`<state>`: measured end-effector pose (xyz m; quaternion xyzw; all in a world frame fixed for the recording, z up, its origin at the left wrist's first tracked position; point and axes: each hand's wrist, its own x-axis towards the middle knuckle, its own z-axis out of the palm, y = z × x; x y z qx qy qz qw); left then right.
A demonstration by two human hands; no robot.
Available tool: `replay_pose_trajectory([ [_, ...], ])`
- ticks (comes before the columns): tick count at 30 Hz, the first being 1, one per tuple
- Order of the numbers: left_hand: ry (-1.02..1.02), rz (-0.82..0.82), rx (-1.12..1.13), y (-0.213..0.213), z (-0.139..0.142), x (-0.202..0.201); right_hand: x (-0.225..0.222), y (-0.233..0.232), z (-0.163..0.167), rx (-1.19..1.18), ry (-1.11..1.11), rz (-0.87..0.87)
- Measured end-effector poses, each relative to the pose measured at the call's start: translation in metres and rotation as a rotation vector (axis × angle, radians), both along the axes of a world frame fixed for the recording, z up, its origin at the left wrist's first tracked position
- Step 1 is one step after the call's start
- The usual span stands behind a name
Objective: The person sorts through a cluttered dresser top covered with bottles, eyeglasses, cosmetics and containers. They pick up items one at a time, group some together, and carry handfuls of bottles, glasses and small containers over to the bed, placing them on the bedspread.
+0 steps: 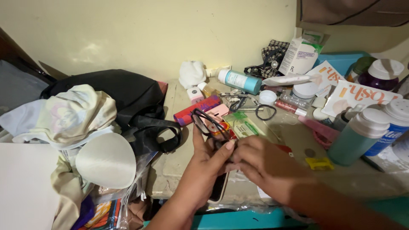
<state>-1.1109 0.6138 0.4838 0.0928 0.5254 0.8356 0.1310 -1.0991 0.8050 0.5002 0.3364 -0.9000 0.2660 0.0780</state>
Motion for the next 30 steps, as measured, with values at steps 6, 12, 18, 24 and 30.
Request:
replay_pose_trajectory([
  [6, -0.163, 0.028, -0.043, -0.004, -0.008, -0.014, -0.031, 0.027, 0.008, -0.061, -0.187, 0.144],
  [12, -0.125, 0.026, -0.044, -0.009, -0.011, -0.007, -0.132, 0.044, 0.002, -0.165, -0.015, -0.433],
  [18, -0.111, -0.014, -0.009, -0.012, -0.002, 0.001, -0.212, 0.045, -0.009, 0.127, 0.423, -0.459],
  [24, -0.164, -0.038, 0.078, -0.023, -0.006, 0.005, -0.233, 0.044, -0.024, 0.318, 0.214, -0.58],
  [30, -0.197, -0.071, 0.167, -0.03, -0.012, 0.004, -0.228, 0.043, -0.029, 0.177, 0.292, -0.527],
])
